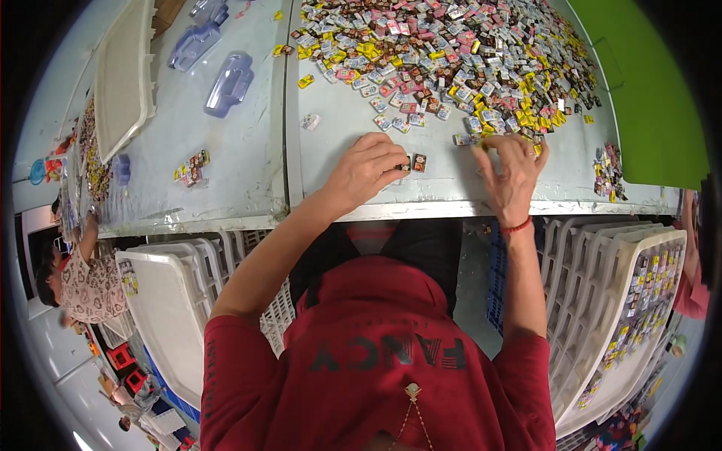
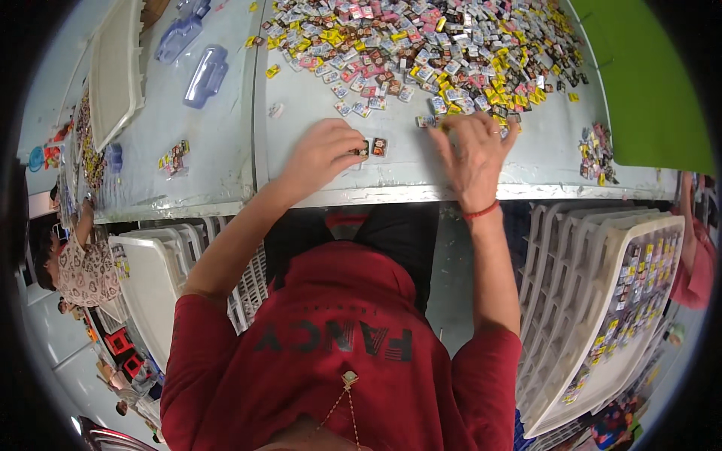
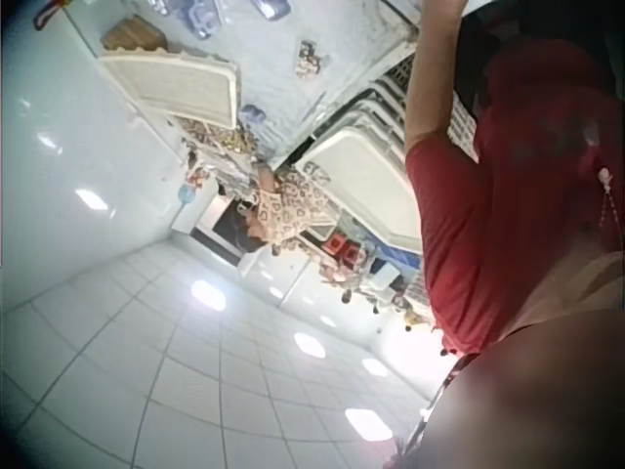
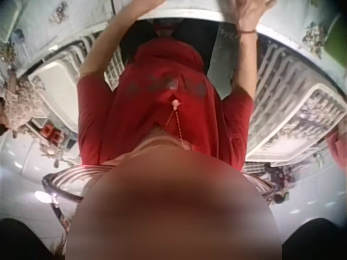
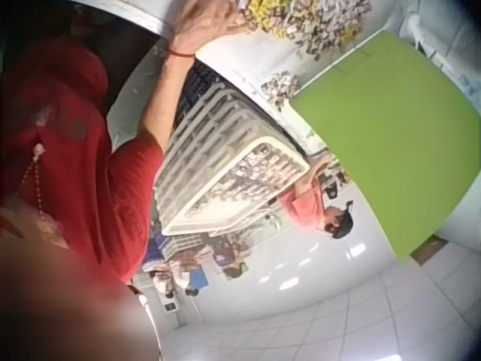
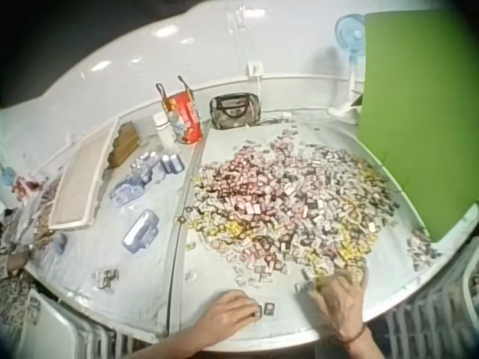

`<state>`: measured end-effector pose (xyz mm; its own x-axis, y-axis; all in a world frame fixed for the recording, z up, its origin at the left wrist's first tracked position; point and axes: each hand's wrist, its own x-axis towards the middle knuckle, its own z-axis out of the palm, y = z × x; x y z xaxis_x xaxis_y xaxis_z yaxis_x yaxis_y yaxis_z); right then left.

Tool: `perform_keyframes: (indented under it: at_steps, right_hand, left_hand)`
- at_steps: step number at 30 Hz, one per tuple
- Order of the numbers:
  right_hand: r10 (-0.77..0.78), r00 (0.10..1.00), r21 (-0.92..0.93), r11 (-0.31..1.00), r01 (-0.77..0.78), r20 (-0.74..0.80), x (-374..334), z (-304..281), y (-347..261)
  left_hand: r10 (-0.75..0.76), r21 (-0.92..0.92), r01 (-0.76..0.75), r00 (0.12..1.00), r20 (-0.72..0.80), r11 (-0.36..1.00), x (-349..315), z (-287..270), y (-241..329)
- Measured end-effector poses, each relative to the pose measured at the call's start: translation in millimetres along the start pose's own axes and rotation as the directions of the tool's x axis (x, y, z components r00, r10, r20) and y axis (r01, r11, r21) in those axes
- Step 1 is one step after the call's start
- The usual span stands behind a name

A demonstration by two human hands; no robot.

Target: Sorting and picking specific small colorful items from a large pile on a workbench.

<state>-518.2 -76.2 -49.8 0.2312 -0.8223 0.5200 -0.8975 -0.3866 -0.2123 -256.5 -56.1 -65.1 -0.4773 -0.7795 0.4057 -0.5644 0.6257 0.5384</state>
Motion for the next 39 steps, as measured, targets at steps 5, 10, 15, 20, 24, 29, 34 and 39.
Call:
perform_keyframes:
  at_steps: [5, 10, 15, 20, 24, 29, 34, 39]
  right_hand:
    - [-0.104, 0.994, 0.282, 0.955, 0.093, 0.027, -8, 9, -47]
    - [-0.090, 0.994, 0.314, 0.947, 0.065, 0.064, -10, 14, -53]
    - [0.013, 0.996, 0.269, 0.963, -0.036, 0.087, -15, 9, -40]
    - [0.054, 0.997, 0.264, 0.962, -0.068, 0.058, -16, 12, -37]
    - [0.061, 0.996, 0.270, 0.960, -0.078, 0.070, -11, 11, -41]
    - [-0.123, 0.992, 0.355, 0.928, 0.114, 0.003, 5, 30, -44]
    - [-0.258, 0.965, 0.365, 0.904, 0.223, 0.050, 14, 47, -39]
    - [-0.278, 0.960, 0.340, 0.905, 0.256, 0.019, 5, 49, -45]
  left_hand:
    - [0.058, 0.018, -0.058, 0.998, -0.012, 0.998, -1, 8, -14]
    - [0.011, -0.006, -0.011, 1.000, -0.012, 1.000, -2, 4, -16]
    - [0.039, 0.012, -0.038, 0.994, -0.106, 0.999, 5, 7, -12]
    - [0.134, 0.128, -0.138, 0.990, 0.039, 0.982, 20, 19, -15]
    - [0.103, 0.094, -0.107, 0.994, 0.045, 0.990, 13, 16, -18]
    - [0.080, 0.001, -0.080, 0.997, -0.015, 0.997, 10, 19, -19]
    - [0.086, -0.005, -0.086, 0.996, -0.016, 0.996, 8, 18, -22]
    - [0.080, -0.022, -0.080, 0.997, 0.000, 0.997, 5, 17, -25]
